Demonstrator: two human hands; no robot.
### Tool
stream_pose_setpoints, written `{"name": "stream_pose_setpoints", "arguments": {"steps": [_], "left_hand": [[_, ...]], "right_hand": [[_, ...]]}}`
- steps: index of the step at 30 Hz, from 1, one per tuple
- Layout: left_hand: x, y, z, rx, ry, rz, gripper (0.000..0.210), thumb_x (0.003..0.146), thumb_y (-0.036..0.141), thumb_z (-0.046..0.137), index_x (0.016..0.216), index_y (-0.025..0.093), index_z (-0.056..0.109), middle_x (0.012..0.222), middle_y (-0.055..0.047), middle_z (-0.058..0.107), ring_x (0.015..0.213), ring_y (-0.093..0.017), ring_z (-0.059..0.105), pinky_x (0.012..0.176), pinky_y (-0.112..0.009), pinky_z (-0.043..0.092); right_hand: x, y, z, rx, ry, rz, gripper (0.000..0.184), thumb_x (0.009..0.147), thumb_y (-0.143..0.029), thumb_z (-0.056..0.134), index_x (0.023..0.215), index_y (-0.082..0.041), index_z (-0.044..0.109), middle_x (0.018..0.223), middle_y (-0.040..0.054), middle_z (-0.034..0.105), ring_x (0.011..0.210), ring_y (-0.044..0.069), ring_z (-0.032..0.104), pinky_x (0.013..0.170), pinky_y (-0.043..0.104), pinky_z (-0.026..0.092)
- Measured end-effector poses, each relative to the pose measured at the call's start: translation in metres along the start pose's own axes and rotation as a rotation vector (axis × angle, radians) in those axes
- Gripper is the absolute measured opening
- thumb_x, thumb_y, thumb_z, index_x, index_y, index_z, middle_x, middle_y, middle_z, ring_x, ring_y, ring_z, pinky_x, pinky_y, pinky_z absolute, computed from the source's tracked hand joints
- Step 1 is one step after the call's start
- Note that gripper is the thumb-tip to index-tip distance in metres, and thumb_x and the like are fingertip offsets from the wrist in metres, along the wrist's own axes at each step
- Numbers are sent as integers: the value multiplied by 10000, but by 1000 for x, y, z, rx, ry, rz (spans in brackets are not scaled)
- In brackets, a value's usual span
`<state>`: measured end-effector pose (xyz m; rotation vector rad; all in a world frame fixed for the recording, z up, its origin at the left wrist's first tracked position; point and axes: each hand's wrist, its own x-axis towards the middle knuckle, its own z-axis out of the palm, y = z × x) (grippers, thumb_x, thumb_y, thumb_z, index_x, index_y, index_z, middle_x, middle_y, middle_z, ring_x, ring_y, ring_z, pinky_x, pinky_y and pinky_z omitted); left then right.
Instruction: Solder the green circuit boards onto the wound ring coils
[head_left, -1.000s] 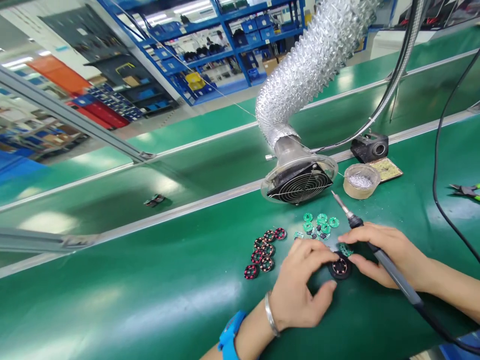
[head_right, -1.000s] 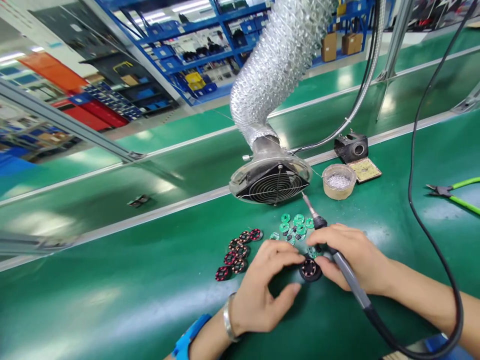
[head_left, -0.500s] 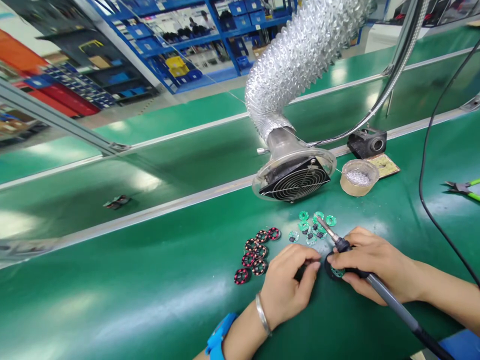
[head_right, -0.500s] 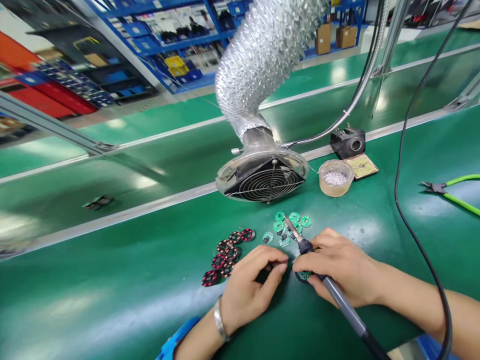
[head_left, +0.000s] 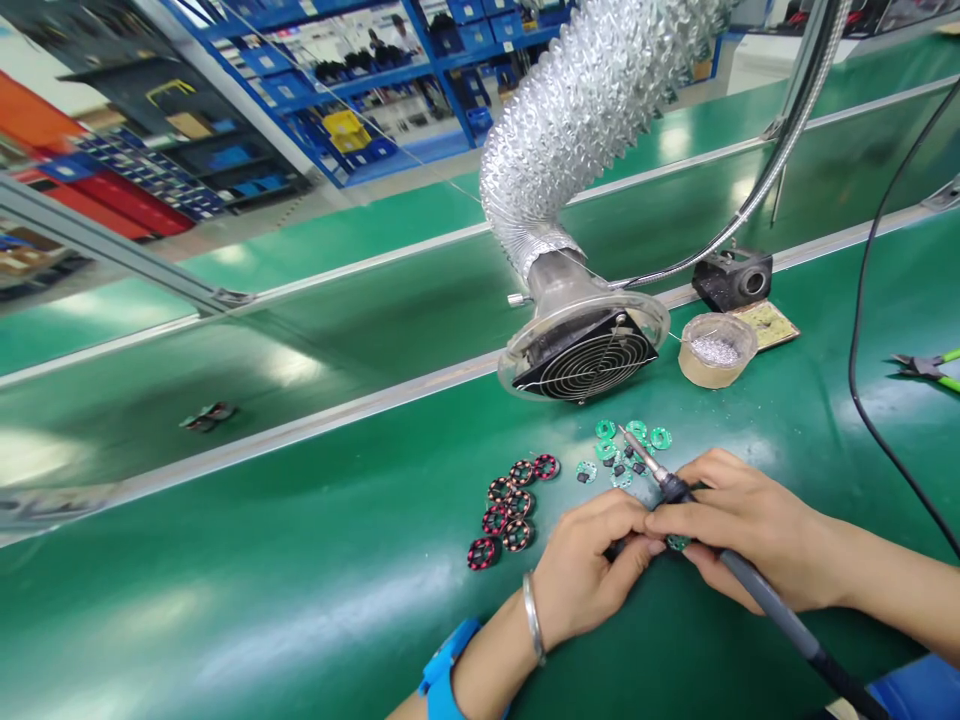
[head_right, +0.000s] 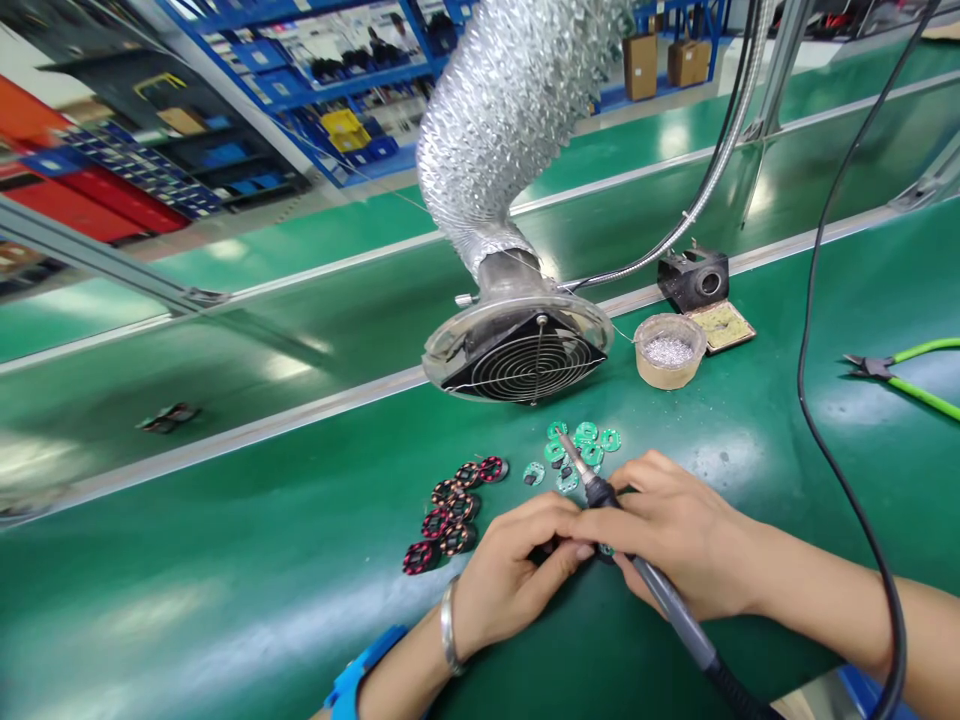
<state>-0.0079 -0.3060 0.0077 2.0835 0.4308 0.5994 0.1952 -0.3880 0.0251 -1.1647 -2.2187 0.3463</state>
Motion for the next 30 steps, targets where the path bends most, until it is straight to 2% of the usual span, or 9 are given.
{"name": "stream_pose_setpoints", "arguments": {"steps": [5,9,12,14,19,25,27,30], "left_hand": [[2,2,-1,24,-26,-119,43,788,126,631,749,144,635,655,6,584,568,-86,511,542,-175,409],[4,4,2,-1,-10,-170,36,779,136,634,748,153,642,655,13,588,559,-79,505,537,-168,403],[5,5,3,-2,-14,-185,47,761,119,620,735,157,630,655,13,594,566,-82,510,540,-170,398],[5,4,3,1,-18,-188,54,754,114,607,728,160,616,654,12,595,570,-86,512,540,-172,396],[3,3,2,21,-24,-161,73,812,144,563,751,169,595,673,5,590,587,-94,511,549,-180,398],[2,1,2,42,-14,-78,73,830,137,539,775,172,571,708,-9,591,607,-101,515,556,-187,407],[2,0,1,52,-27,-22,75,832,124,530,792,173,571,726,-18,608,623,-108,529,573,-194,420],[2,0,0,75,-46,44,94,832,105,524,807,179,576,736,-24,634,652,-119,562,618,-210,445]], "right_hand": [[-1,2,-1,102,25,40,405,817,-50,511,1186,-215,539,980,55,654,901,195,521,773,341,421],[-3,-2,0,87,121,5,409,828,-57,532,1210,-203,517,1034,71,661,916,198,542,779,351,425],[-6,-6,1,72,192,-40,376,836,-29,529,1183,-173,532,940,70,682,888,193,560,760,344,426],[-8,-7,3,51,191,-68,362,842,-23,522,1175,-163,544,880,62,685,870,192,565,762,348,427],[-10,-6,7,33,164,-107,369,854,-49,513,1208,-149,534,853,64,677,879,199,573,772,359,440],[-10,-7,7,101,180,-73,395,828,-5,516,1197,-143,541,792,41,656,851,197,562,731,344,446],[-13,-11,5,134,205,-33,406,825,-7,511,1200,-156,553,854,54,671,829,193,574,726,344,463],[-18,-20,0,173,328,108,470,830,-3,496,1258,-193,537,985,64,684,849,189,617,739,329,499]]}}
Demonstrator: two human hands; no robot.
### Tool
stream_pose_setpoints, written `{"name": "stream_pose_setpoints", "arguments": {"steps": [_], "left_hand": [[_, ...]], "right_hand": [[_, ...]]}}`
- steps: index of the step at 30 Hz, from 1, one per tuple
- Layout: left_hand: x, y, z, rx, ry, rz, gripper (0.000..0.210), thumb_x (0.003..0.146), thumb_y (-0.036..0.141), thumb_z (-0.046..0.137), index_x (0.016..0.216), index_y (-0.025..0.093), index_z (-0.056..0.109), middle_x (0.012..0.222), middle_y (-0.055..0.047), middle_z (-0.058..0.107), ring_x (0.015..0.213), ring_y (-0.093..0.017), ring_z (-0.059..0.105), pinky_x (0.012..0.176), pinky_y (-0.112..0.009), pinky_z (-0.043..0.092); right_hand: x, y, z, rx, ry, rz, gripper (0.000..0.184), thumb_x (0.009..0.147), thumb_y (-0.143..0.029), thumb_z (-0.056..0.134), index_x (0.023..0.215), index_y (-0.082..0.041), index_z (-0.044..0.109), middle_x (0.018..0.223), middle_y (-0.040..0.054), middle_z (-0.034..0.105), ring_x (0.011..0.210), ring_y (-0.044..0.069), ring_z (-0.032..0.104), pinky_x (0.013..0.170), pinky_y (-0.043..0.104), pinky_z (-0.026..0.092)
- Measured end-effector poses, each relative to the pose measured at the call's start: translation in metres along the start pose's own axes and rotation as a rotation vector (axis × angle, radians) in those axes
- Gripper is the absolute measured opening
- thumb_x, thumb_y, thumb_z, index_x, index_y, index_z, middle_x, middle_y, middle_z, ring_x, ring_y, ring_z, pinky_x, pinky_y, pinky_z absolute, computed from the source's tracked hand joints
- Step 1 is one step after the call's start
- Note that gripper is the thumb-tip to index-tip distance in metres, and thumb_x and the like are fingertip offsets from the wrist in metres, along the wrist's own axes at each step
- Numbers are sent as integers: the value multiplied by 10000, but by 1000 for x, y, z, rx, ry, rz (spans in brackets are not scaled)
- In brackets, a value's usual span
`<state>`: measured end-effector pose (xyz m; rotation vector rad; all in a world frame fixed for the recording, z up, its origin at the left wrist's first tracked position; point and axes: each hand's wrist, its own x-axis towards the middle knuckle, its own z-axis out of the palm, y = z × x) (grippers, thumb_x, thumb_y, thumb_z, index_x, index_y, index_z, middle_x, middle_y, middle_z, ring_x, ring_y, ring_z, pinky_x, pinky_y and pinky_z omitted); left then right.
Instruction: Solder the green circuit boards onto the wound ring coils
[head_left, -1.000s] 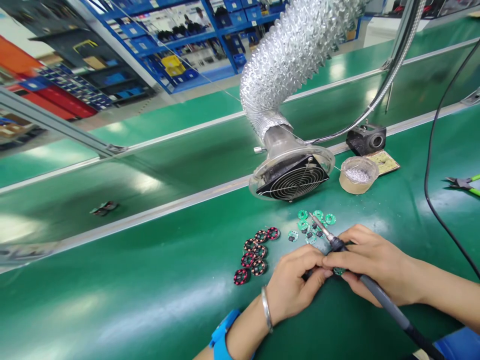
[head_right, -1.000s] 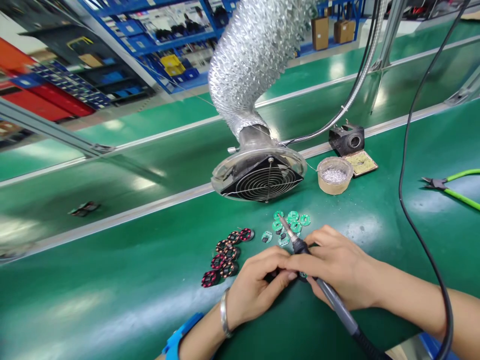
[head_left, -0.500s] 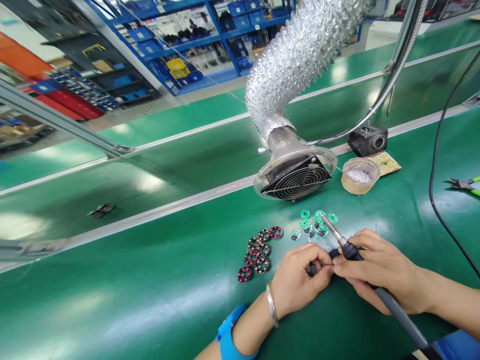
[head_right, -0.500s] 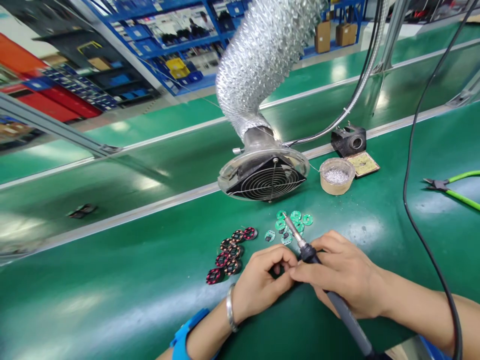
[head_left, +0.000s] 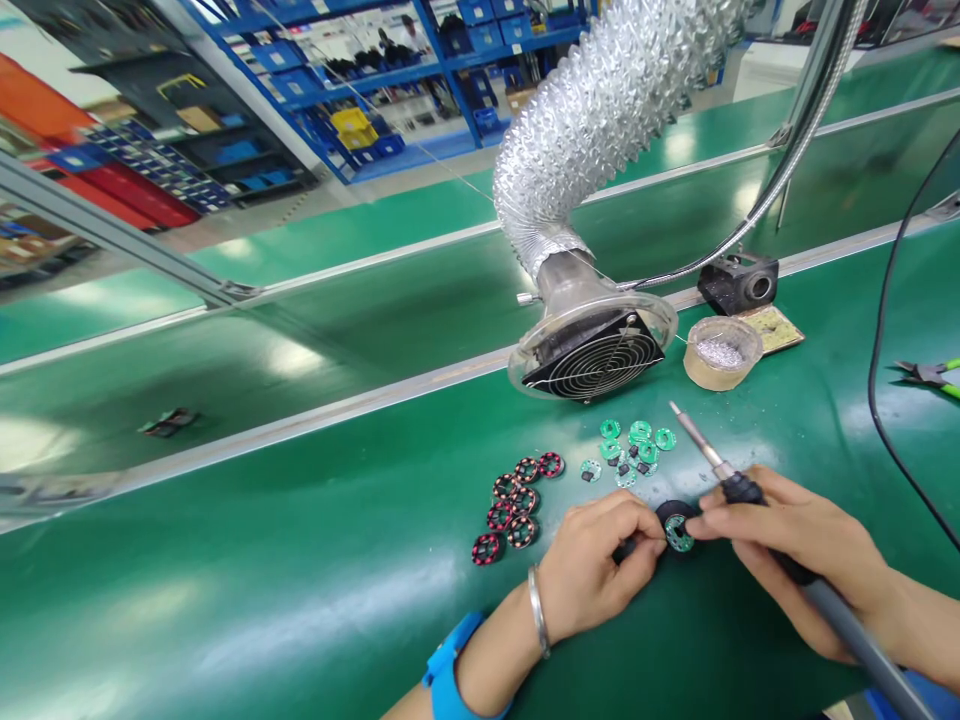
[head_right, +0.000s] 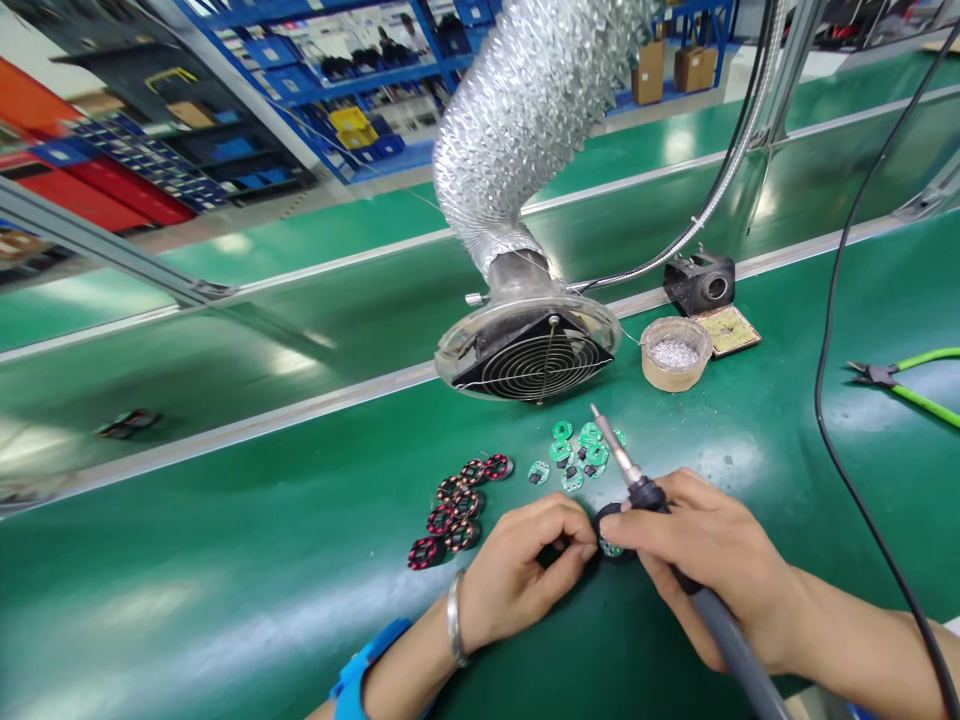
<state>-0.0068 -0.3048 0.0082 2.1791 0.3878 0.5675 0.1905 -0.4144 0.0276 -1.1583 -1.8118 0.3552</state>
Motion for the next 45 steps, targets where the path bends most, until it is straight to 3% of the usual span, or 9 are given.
{"name": "stream_pose_setpoints", "arguments": {"steps": [3,5,8,12,25,45], "left_hand": [[0,1,-1,13,-5,15,107,841,100,518,814,181,583,742,-28,652,671,-125,588,647,-219,461],[0,1,-1,12,-6,19,112,849,103,513,820,180,589,749,-32,662,677,-128,599,654,-222,468],[0,0,-2,24,-13,37,105,855,115,516,830,182,593,769,-36,677,693,-134,615,663,-227,474],[-2,0,-2,44,-9,51,106,853,113,516,841,182,596,783,-37,683,705,-135,625,673,-228,479],[-2,0,-2,84,-2,59,109,863,135,504,833,185,596,782,-35,690,693,-131,630,659,-231,488],[-2,-1,-3,85,-28,70,125,868,129,492,838,190,598,797,-34,707,719,-132,647,675,-224,489]], "right_hand": [[-2,-13,-8,-41,88,56,572,832,-26,482,1375,-200,442,931,60,680,805,195,641,688,321,527],[-2,-22,-14,-87,63,57,555,835,-72,482,1376,-193,448,873,72,661,745,207,639,615,331,531],[-2,-33,-19,-141,3,145,418,854,-120,468,1253,-219,544,792,75,648,689,222,642,557,347,528],[-2,-42,-14,-190,103,208,247,864,-136,461,1053,-261,560,654,50,618,629,243,640,482,356,472],[-1,-38,1,-129,96,140,310,743,-67,467,990,-238,545,612,21,592,510,203,564,495,366,460],[-2,-41,-2,-167,63,130,278,784,-72,461,982,-248,541,630,23,628,553,215,618,507,378,468]]}}
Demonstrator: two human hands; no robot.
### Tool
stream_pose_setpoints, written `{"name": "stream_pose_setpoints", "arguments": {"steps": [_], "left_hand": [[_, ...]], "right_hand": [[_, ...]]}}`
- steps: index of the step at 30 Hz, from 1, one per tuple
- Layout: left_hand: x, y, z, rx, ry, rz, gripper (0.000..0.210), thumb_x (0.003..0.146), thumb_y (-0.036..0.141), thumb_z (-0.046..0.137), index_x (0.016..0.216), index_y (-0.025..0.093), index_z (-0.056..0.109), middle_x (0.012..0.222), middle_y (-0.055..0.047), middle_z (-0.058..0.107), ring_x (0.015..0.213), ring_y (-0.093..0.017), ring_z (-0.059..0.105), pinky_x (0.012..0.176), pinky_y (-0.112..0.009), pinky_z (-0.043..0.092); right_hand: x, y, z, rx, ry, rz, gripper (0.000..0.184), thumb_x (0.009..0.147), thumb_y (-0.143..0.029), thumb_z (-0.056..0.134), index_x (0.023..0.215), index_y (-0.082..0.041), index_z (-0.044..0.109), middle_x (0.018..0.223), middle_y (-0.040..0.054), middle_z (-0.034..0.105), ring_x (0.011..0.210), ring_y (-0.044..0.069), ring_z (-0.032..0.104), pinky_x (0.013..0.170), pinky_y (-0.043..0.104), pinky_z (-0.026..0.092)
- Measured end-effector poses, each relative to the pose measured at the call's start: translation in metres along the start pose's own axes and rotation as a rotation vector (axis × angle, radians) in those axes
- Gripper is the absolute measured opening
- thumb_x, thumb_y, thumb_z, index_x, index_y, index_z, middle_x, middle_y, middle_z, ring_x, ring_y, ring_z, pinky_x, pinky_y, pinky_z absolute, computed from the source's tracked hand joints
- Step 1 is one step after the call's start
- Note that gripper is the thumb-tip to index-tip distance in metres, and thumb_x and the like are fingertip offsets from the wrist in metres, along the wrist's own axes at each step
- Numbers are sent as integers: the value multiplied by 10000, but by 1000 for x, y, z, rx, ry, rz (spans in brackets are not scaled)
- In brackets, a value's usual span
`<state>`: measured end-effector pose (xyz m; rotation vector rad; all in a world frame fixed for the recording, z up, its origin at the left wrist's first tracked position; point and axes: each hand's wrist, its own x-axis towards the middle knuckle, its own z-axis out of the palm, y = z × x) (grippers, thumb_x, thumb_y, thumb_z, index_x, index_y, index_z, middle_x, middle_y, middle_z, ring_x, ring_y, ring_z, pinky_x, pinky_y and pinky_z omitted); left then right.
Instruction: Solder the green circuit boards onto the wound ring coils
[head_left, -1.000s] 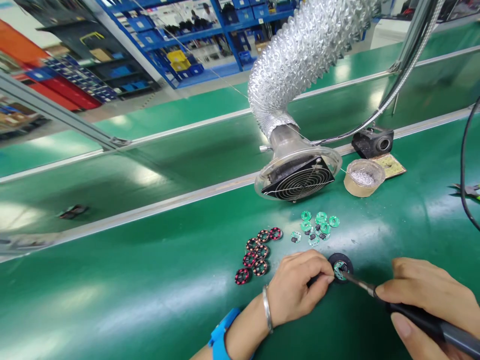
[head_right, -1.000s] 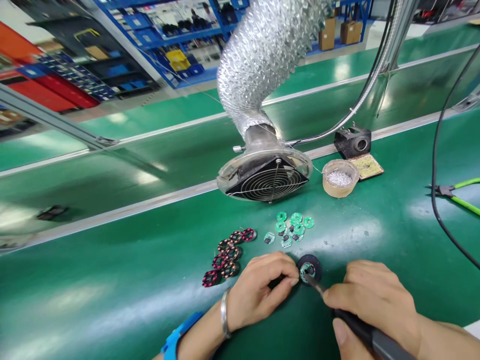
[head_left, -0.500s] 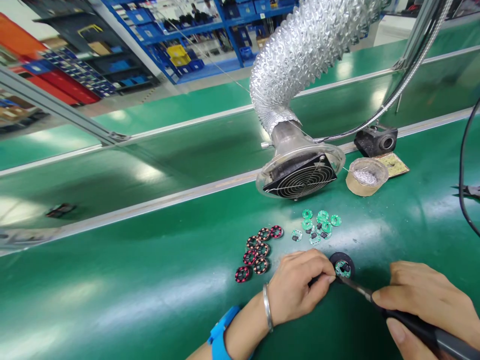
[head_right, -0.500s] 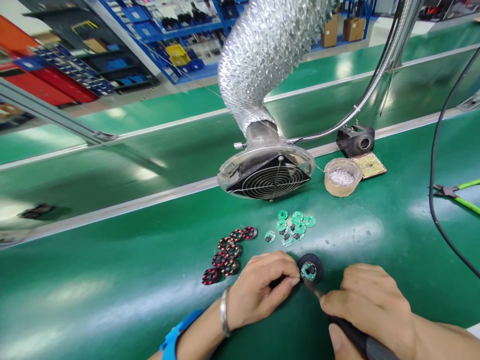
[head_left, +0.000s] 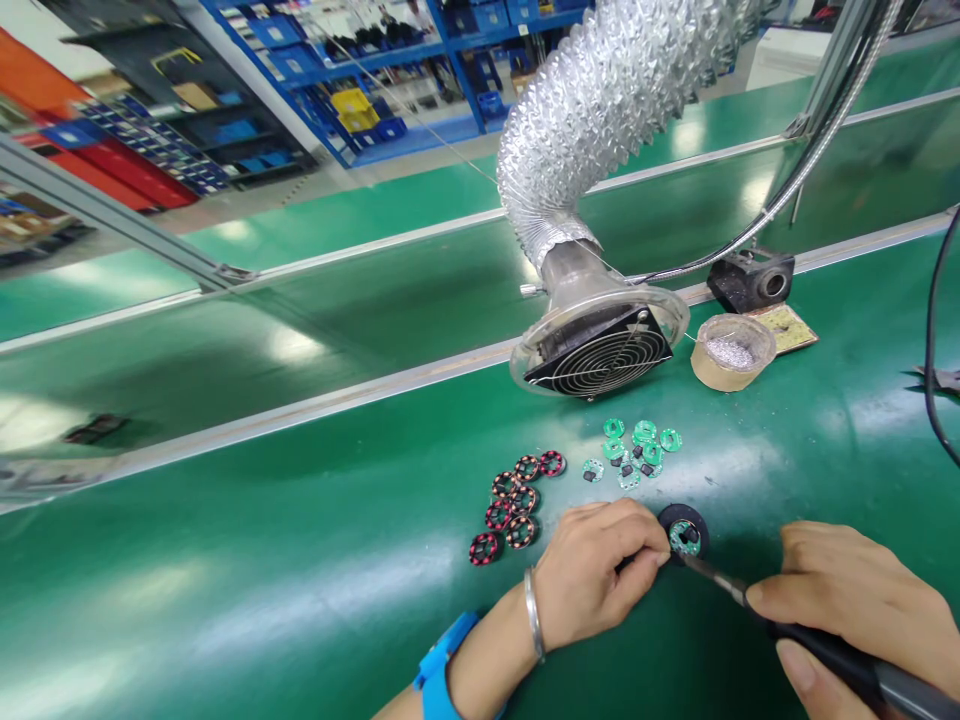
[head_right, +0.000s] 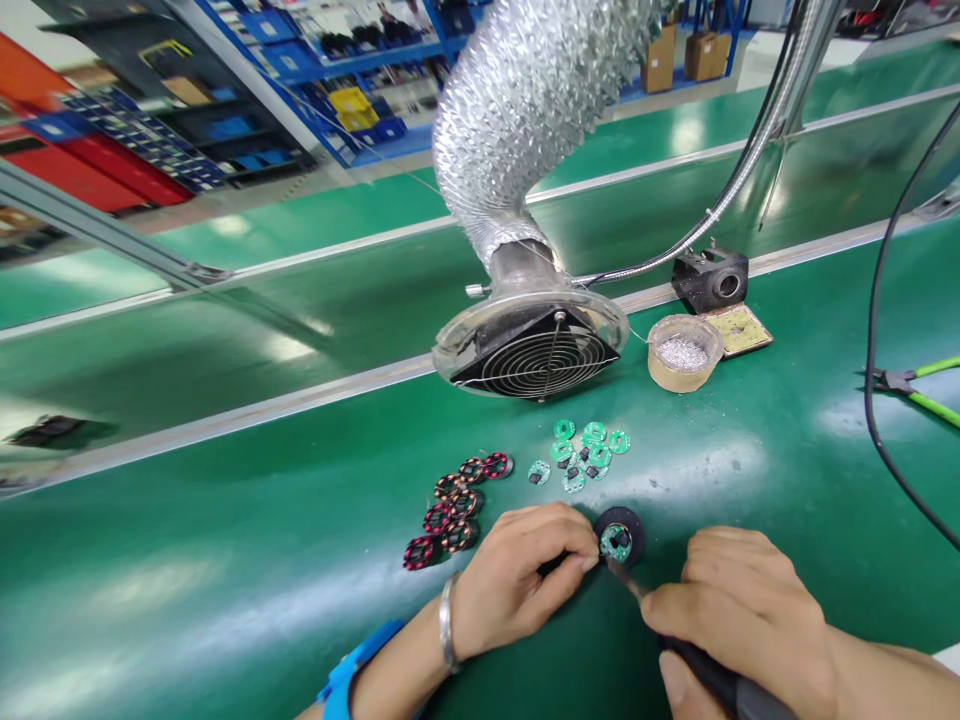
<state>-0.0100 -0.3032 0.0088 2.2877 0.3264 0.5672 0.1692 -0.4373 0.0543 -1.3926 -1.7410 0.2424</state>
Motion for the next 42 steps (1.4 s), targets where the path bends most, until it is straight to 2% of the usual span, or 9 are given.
{"name": "stream_pose_setpoints", "arguments": {"steps": [5,10,13,18,23,26,31,35,42], "left_hand": [[0,-1,0,1,-4,-1,128,870,129,491,844,194,599,807,-32,710,729,-132,650,684,-225,494],[0,-1,0,-8,-15,9,125,870,114,485,851,189,584,817,-31,703,724,-129,641,689,-226,489],[-1,-1,0,15,-9,24,122,874,118,476,861,192,572,811,-24,695,709,-126,635,671,-224,477],[-4,-2,2,120,-12,53,126,879,141,464,851,194,574,754,-19,667,671,-136,611,636,-241,457],[-6,2,7,101,59,34,82,847,144,519,849,187,589,751,-23,666,666,-138,598,651,-250,456],[-4,8,8,-51,112,-78,46,836,154,574,827,173,615,770,-32,670,686,-130,598,663,-230,469],[4,19,11,-242,65,-489,113,794,184,608,684,155,607,614,17,550,502,-74,443,482,-179,371],[5,21,15,-496,10,-744,117,748,204,600,659,163,536,524,36,528,448,-72,445,431,-168,345],[2,23,15,-614,5,-869,71,755,212,571,735,167,520,534,33,561,428,-75,473,408,-167,401]], "right_hand": [[-1,4,-8,-26,7,27,212,856,-148,476,1024,-250,557,683,55,646,648,257,657,501,377,480],[11,16,0,71,54,-32,323,876,-141,491,1178,-223,570,677,18,650,556,192,627,497,304,503],[18,27,13,104,-35,-63,352,885,-66,493,1209,-191,554,785,11,682,578,127,606,550,241,502],[21,44,28,69,-212,-132,319,876,-53,464,1141,-187,579,762,21,631,635,147,554,545,256,442],[19,49,31,85,-201,-149,339,864,-43,477,1161,-181,564,781,24,632,643,143,525,578,257,435],[18,50,33,106,-161,-157,331,881,-58,481,1181,-177,557,770,20,631,637,137,525,583,249,438],[16,52,35,95,-92,-227,311,881,-64,487,1156,-181,573,686,2,582,594,135,490,539,244,404],[15,52,32,55,-100,-363,346,857,-35,445,1154,-161,569,678,12,585,561,139,470,512,270,355],[16,51,30,17,-130,-418,347,841,-26,447,1148,-138,565,682,18,580,574,145,445,516,277,331]]}}
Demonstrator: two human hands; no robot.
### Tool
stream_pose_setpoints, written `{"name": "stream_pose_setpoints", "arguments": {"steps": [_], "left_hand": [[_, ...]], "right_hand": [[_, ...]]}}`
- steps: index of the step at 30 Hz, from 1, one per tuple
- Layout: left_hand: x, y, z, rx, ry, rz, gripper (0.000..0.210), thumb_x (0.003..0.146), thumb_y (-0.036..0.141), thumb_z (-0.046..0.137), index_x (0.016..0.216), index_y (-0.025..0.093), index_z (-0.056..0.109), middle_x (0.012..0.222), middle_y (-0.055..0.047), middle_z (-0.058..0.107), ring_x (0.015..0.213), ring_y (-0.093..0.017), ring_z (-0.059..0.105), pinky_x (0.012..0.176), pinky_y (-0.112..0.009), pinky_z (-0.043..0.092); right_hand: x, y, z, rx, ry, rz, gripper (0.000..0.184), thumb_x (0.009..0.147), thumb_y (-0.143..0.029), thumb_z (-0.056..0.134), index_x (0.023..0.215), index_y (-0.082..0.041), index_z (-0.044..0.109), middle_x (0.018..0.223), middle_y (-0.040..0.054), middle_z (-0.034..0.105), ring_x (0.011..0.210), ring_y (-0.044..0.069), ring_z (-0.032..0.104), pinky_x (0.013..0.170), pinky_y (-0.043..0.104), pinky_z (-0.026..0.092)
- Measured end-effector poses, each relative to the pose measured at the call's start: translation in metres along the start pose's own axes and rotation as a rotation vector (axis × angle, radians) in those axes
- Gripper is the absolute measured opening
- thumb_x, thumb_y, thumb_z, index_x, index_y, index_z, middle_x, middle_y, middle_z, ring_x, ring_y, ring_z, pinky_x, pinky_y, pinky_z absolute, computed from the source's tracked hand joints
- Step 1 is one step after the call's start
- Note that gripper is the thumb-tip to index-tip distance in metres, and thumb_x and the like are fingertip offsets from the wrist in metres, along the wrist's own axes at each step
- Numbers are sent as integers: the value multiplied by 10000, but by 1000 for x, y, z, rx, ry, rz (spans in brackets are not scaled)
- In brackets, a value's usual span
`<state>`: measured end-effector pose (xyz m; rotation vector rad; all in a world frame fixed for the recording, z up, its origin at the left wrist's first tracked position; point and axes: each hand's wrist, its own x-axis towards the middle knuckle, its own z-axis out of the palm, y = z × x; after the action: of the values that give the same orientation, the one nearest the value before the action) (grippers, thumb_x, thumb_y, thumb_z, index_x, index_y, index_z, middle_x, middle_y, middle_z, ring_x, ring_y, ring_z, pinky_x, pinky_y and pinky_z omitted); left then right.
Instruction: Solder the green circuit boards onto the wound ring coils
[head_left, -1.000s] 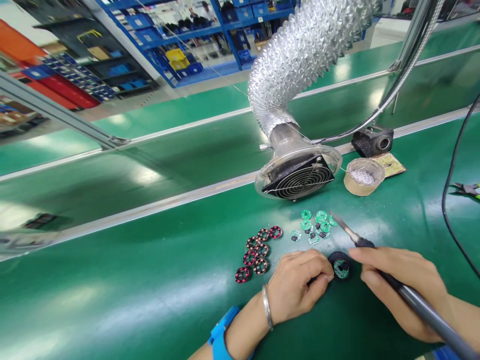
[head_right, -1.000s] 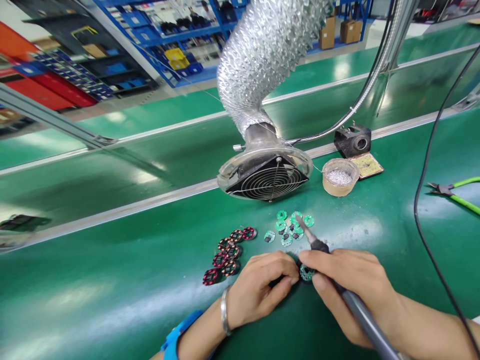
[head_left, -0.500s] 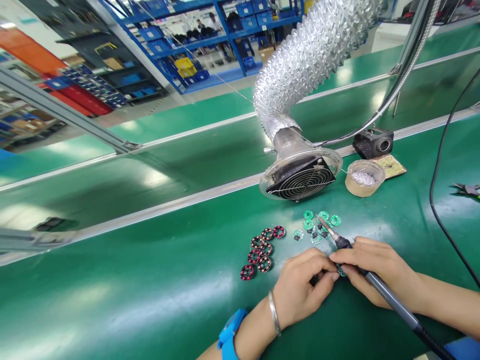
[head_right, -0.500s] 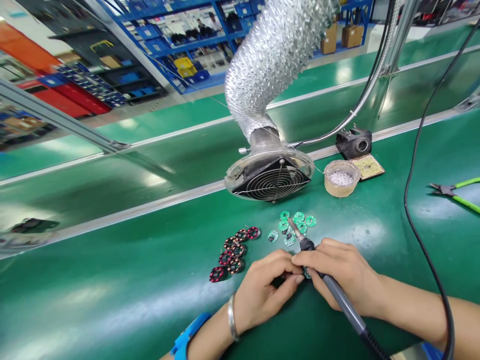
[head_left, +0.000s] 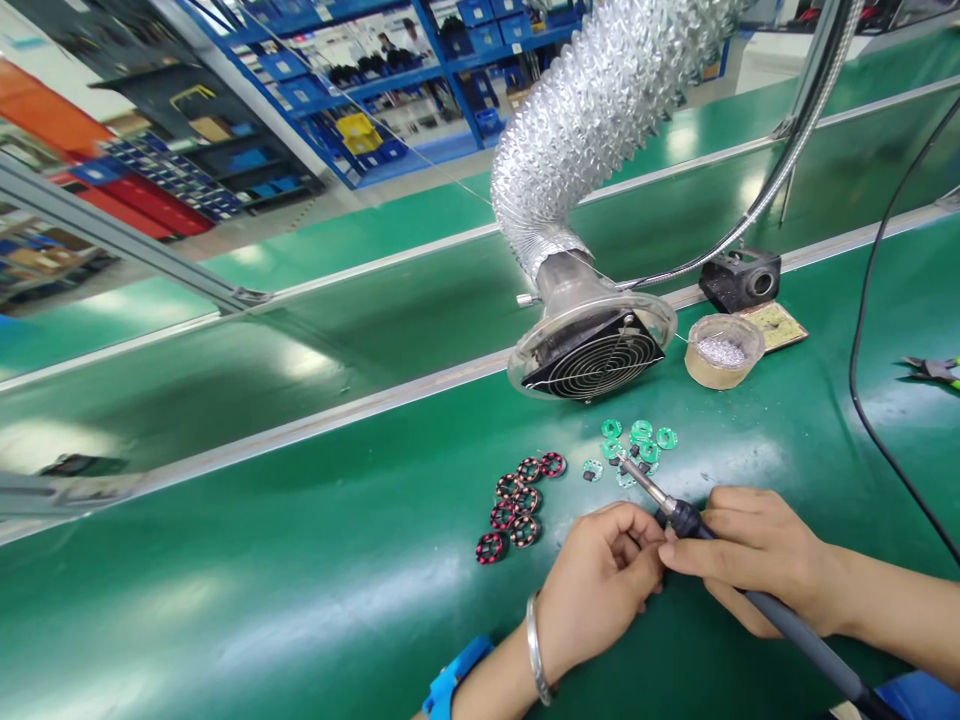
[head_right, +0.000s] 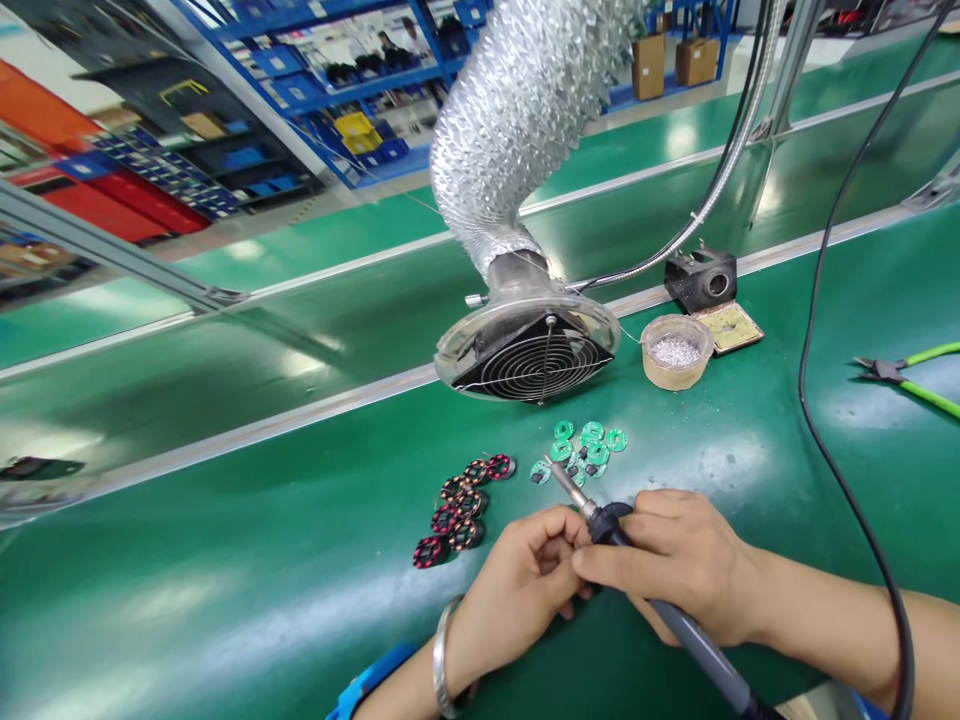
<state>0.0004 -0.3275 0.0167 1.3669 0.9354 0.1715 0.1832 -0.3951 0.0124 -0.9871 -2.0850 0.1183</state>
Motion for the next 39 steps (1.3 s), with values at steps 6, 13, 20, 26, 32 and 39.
{"name": "stream_pose_setpoints", "arguments": {"steps": [6,13,20,26,32,39], "left_hand": [[-1,-1,0,-17,1,61,65,747,158,567,706,163,516,561,42,533,434,-65,475,422,-167,413],[-1,-2,3,89,52,103,64,756,127,516,711,171,529,559,29,565,454,-87,519,436,-181,407],[-2,1,5,164,118,109,81,755,143,523,681,173,539,550,21,556,466,-100,524,442,-195,398],[-2,3,5,164,130,114,86,742,130,535,668,172,540,570,21,559,463,-88,513,451,-192,396],[-4,5,6,174,137,119,85,734,129,532,662,172,535,576,16,558,477,-94,514,459,-197,399],[-3,4,8,188,150,126,100,718,107,514,648,176,534,569,15,554,481,-98,510,459,-200,391]], "right_hand": [[-1,1,1,16,-38,-17,345,846,-35,445,1156,-138,558,635,-2,523,566,145,408,520,280,299],[7,-10,-22,51,44,159,388,867,-95,455,1243,-158,531,664,0,489,574,145,446,513,273,360],[8,-31,-32,212,159,410,199,863,-213,459,968,-187,626,562,-7,461,474,158,456,470,302,350],[12,-39,-18,234,275,511,215,897,-272,434,770,-205,593,498,-24,407,415,138,393,453,291,291],[12,-37,-20,231,287,515,196,880,-251,436,776,-207,597,496,-23,419,413,136,392,446,292,283],[14,-39,-22,198,289,516,167,862,-212,447,799,-222,601,485,-10,424,403,154,411,414,312,315]]}}
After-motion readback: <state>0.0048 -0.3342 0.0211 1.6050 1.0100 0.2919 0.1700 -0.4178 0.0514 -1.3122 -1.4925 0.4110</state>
